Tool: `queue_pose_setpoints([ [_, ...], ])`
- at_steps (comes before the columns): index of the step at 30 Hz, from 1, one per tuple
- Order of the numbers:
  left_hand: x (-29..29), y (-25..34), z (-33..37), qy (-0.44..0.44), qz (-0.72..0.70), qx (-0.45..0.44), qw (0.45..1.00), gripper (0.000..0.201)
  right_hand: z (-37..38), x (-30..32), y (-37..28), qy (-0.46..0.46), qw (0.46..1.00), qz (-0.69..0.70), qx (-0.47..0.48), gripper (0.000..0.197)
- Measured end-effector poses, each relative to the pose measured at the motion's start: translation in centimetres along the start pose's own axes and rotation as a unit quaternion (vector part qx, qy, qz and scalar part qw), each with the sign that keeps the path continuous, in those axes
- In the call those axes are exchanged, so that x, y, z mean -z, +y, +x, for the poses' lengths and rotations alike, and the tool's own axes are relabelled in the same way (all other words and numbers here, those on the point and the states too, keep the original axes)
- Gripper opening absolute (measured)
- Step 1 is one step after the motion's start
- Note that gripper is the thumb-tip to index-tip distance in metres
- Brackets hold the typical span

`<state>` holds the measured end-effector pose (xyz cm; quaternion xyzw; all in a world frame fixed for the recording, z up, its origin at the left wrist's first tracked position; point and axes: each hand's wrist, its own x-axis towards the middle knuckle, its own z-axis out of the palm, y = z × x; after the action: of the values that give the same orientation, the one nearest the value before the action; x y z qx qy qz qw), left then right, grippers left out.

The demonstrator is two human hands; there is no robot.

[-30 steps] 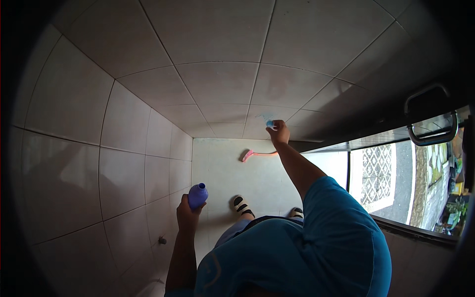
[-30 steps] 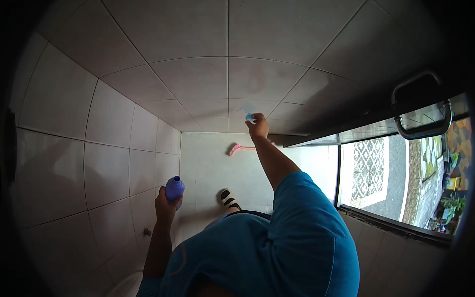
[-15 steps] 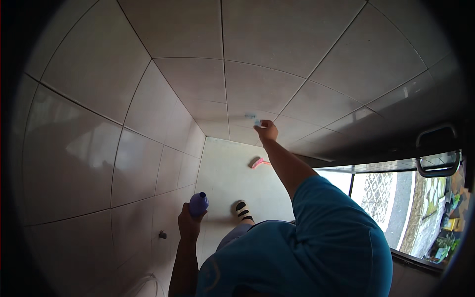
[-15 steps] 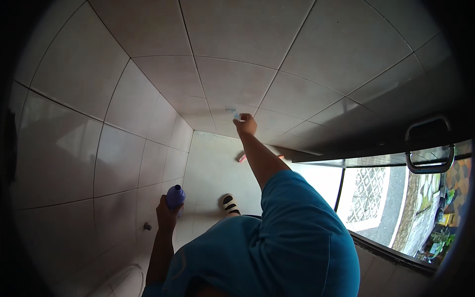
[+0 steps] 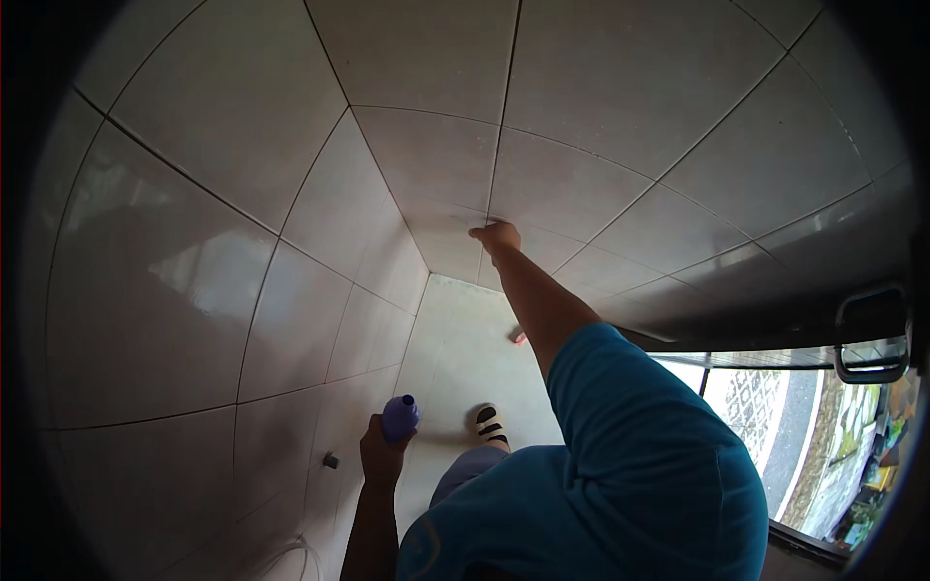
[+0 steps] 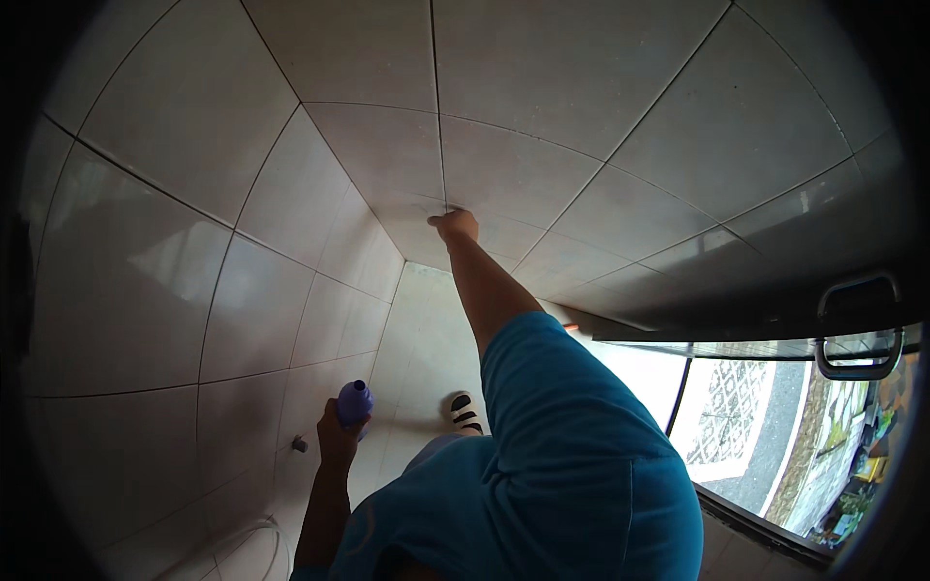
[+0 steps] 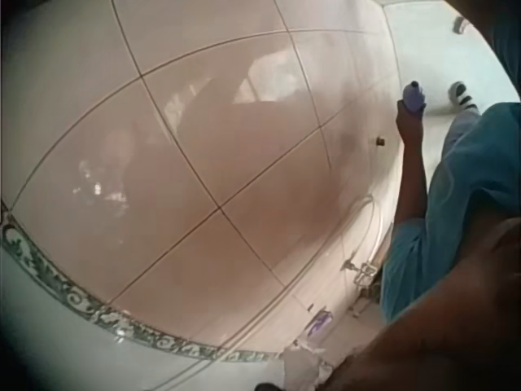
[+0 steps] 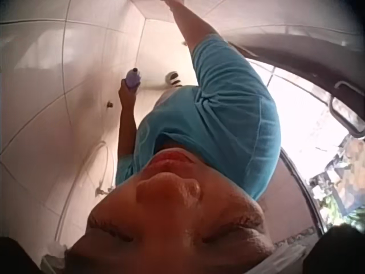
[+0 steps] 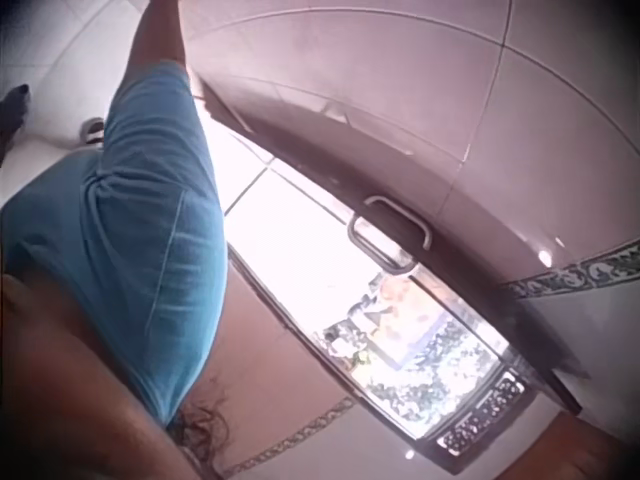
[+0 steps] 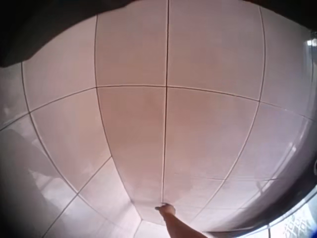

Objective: The person enters a bathroom, retrieves a purple bottle of cleaning liquid, and pours it onto the floor. They then pick up a pink long-handled brush and scrub the tiled walls and floor.

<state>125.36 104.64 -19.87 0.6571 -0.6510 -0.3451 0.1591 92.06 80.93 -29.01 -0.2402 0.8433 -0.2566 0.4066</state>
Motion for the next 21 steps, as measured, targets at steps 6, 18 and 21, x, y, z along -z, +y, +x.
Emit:
queue_pose_setpoints([
  [6, 0.2, 1.2, 0.4, -0.028, 0.017, -0.012, 0.999, 0.041, -4.4, -1.9, 8.7, -0.003, 0.989, 0.088, 0.121, 0.039],
  [18, -2.8, 11.0, 4.0, -0.132, 0.166, -0.141, 0.967, 0.043, -16.4, 8.7, 11.5, -0.174, 0.903, 0.095, 0.382, 0.036],
  [21, -3.9, 13.5, 4.5, -0.153, 0.216, -0.156, 0.952, 0.045, -16.8, 11.1, 12.4, -0.143, 0.898, 0.075, 0.409, 0.035],
])
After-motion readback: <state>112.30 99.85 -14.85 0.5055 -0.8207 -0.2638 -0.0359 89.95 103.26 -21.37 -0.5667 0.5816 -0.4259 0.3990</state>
